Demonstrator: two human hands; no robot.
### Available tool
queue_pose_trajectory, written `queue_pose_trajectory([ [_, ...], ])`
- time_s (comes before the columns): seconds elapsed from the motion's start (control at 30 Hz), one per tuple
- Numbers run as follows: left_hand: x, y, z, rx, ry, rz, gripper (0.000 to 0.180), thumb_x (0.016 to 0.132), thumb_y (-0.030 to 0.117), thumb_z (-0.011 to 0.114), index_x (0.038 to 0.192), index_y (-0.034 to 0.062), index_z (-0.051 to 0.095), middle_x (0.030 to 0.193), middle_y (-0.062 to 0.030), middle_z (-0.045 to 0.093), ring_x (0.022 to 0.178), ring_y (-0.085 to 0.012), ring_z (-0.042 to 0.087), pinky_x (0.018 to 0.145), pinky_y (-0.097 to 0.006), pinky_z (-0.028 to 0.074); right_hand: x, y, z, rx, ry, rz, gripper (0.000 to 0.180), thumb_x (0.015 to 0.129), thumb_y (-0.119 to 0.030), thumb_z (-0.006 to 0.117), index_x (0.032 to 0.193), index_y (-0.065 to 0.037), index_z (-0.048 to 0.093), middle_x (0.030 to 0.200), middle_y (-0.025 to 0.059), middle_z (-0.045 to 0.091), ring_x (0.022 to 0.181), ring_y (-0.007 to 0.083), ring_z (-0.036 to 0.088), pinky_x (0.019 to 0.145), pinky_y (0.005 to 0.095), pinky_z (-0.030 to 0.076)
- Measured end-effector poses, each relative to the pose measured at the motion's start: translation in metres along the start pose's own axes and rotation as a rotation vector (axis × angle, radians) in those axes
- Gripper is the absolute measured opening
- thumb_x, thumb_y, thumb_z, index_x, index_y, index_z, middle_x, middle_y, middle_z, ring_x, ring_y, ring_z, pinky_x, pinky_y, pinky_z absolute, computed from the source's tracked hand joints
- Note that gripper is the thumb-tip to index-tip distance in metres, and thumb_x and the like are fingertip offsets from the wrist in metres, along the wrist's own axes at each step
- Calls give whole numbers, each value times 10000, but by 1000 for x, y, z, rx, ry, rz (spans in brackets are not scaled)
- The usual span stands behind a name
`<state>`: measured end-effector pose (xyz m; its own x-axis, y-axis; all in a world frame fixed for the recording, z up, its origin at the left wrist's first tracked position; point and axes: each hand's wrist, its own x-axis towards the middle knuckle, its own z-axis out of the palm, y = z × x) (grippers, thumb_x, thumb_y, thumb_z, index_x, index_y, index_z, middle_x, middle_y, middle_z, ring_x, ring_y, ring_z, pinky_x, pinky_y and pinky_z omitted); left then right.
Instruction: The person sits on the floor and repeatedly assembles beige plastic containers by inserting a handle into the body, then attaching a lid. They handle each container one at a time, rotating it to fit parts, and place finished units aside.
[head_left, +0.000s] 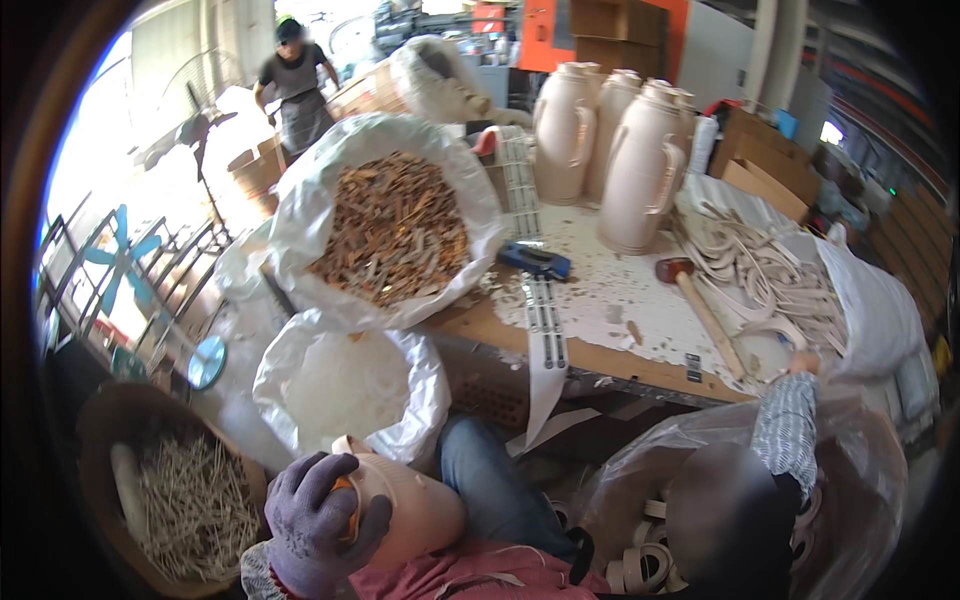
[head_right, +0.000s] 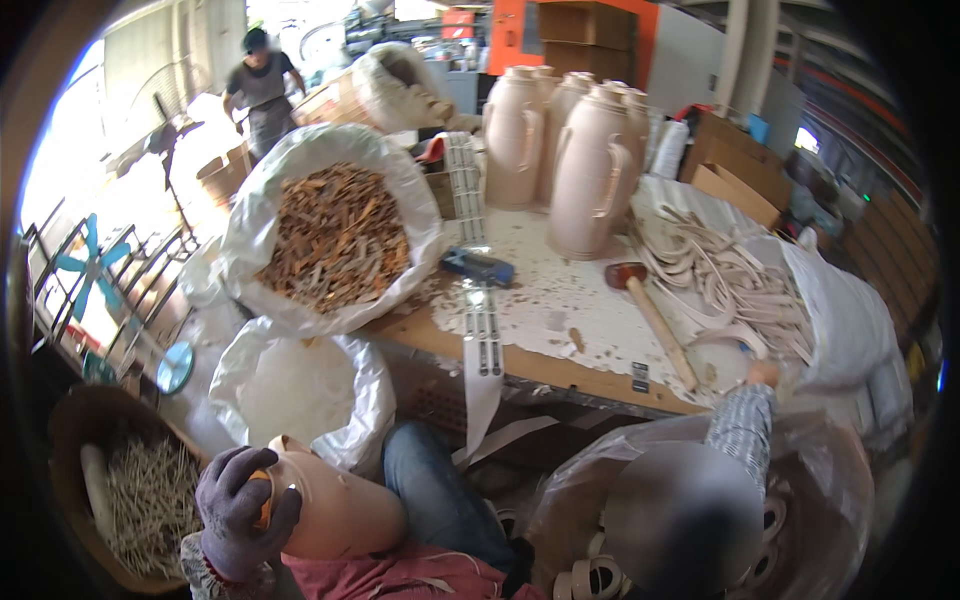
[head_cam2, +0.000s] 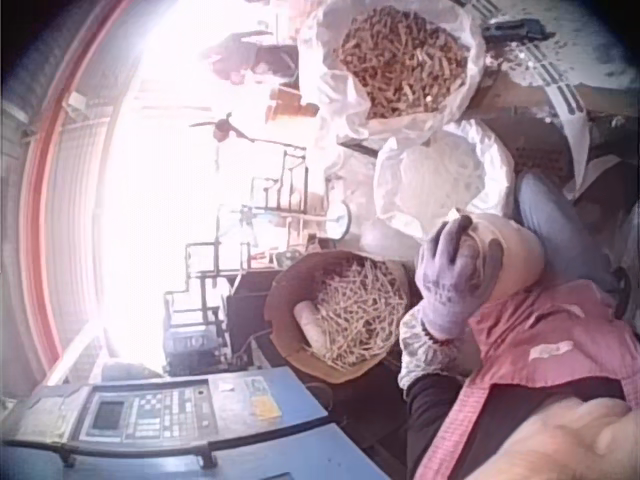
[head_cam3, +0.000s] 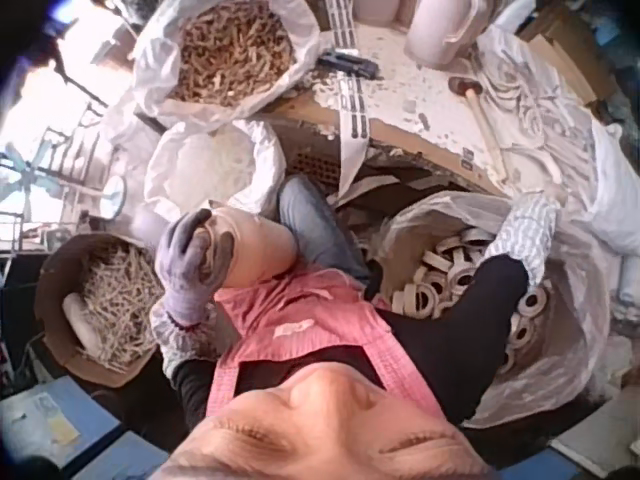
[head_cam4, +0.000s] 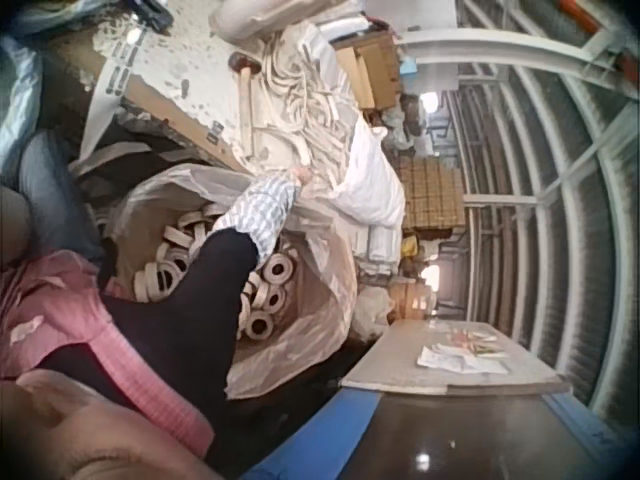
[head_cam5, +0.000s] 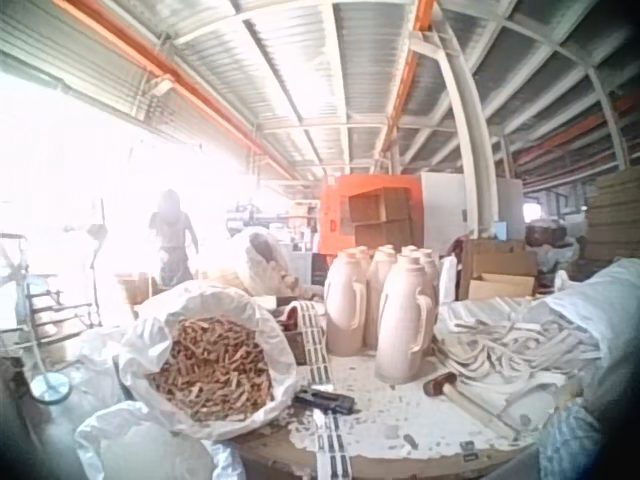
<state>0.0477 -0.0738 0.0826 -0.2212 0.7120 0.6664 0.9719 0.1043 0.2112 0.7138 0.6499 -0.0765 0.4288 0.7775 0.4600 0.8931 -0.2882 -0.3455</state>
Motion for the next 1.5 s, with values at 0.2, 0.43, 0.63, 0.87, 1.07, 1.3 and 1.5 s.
queue_pose_trajectory([
  [0.2, -25, 10, -11, 47, -39, -79, 293, 632, 101, 759, 760, 52, 500, 1025, -179, 636, 884, -381, 616, 755, -466, 497, 32, -39, 14, 849, -247, 339, 500, 881, -483, 629, 953, 9, 685, 719, 81, 642, 629, 267, 615, 471, 360, 483],
  [0.43, -2, 30, -13, 116, -70, -7, 239, 742, 63, 770, 883, 12, 585, 1050, -180, 658, 918, -361, 632, 782, -423, 529, -115, -168, 39, 1673, -407, 593, 669, 872, -628, 584, 1119, -15, 487, 902, 114, 587, 728, 218, 593, 646, 336, 540],
  [0.63, 10, 29, -1, 96, -145, -17, 226, 747, 61, 764, 902, 8, 607, 1057, -175, 657, 919, -354, 628, 794, -429, 521, -115, -193, -19, 2173, -276, 649, 532, 914, -442, 640, 1234, -39, 506, 1141, 99, 576, 1030, 217, 572, 869, 344, 506],
  [0.87, 31, 35, 7, 73, -208, 0, 210, 749, 47, 759, 878, -4, 601, 1072, -187, 650, 931, -364, 624, 794, -429, 520, -56, -216, -48, 1389, -453, 186, 375, 855, -306, 737, 1125, -66, 637, 1037, 105, 666, 989, 246, 639, 891, 409, 515],
  [1.07, 4, 27, -3, 81, -181, -4, 300, 586, 87, 750, 779, 32, 526, 1032, -199, 627, 919, -414, 603, 777, -483, 494, -43, -244, -91, -309, -150, -272, 540, 878, -413, 646, 1279, -61, 563, 1191, 162, 647, 1139, 356, 599, 969, 494, 462],
  [1.3, -17, 51, -5, 95, -233, 114, 326, 655, 256, 823, 774, 126, 548, 1055, -104, 661, 933, -310, 645, 697, -408, 524, -372, -352, -214, 1604, -305, -541, 404, 1041, -376, 372, 1095, -28, 569, 627, 10, 427, 541, 115, 394, 482, 281, 313],
  [1.5, -45, 57, -1, 69, -251, 127, 301, 670, 316, 818, 802, 164, 594, 1123, -70, 654, 965, -281, 636, 690, -362, 523, -631, -354, -267, 1961, -1724, -73, 383, 1034, -355, 414, 1128, 3, 515, 541, -47, 302, 434, 43, 255, 403, 232, 212],
])
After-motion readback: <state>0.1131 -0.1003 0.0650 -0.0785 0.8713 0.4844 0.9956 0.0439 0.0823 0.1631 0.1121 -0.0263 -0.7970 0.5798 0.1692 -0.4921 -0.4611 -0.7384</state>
